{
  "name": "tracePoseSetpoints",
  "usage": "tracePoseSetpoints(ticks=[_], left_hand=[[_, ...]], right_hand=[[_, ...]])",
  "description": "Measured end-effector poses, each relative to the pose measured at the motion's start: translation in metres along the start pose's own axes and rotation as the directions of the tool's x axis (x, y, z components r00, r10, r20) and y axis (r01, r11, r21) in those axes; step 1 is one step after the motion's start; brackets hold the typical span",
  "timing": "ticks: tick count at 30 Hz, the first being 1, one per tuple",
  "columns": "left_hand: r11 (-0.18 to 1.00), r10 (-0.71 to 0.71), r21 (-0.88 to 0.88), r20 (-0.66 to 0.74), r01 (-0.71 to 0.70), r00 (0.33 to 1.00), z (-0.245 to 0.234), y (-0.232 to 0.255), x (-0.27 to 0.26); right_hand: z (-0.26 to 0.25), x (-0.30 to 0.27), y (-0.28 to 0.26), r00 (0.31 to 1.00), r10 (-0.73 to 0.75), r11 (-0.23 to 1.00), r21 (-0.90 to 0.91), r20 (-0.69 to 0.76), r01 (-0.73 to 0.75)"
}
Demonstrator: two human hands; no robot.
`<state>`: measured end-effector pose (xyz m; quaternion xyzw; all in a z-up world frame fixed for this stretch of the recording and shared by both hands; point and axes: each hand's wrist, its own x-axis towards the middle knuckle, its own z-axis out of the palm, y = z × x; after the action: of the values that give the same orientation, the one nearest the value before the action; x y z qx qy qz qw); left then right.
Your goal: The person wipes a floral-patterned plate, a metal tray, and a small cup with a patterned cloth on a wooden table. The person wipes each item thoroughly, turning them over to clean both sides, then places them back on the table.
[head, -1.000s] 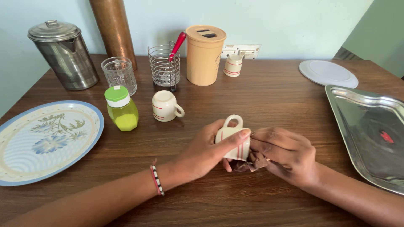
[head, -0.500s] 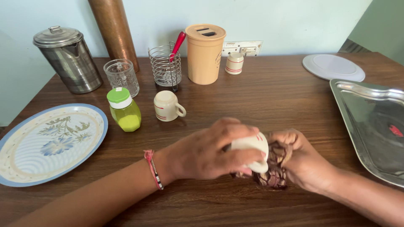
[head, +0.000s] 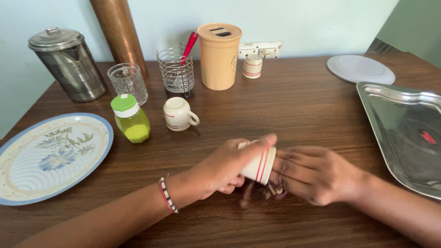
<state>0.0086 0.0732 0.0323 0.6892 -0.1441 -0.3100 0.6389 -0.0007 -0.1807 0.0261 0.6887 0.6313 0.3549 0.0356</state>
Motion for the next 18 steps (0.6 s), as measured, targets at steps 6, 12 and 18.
tracePoseSetpoints(ticks=[6, 12, 18], left_hand=[[0.883, 0.391, 0.341, -0.155, -0.323, 0.907, 0.014, 0.0, -0.008], [0.683, 0.606, 0.608, -0.162, -0.405, 0.779, 0.021, 0.012, -0.017], [0.536, 0.721, 0.618, 0.019, -0.575, 0.692, 0.015, 0.009, -0.018]], right_hand=[[-0.009, 0.026, -0.019, 0.992, 0.119, 0.992, -0.055, 0.045, -0.116], [0.0, 0.02, -0.021, 0.963, 0.237, 0.971, 0.056, -0.124, -0.232], [0.003, 0.012, -0.028, 0.809, 0.575, 0.73, 0.525, -0.124, -0.439]])
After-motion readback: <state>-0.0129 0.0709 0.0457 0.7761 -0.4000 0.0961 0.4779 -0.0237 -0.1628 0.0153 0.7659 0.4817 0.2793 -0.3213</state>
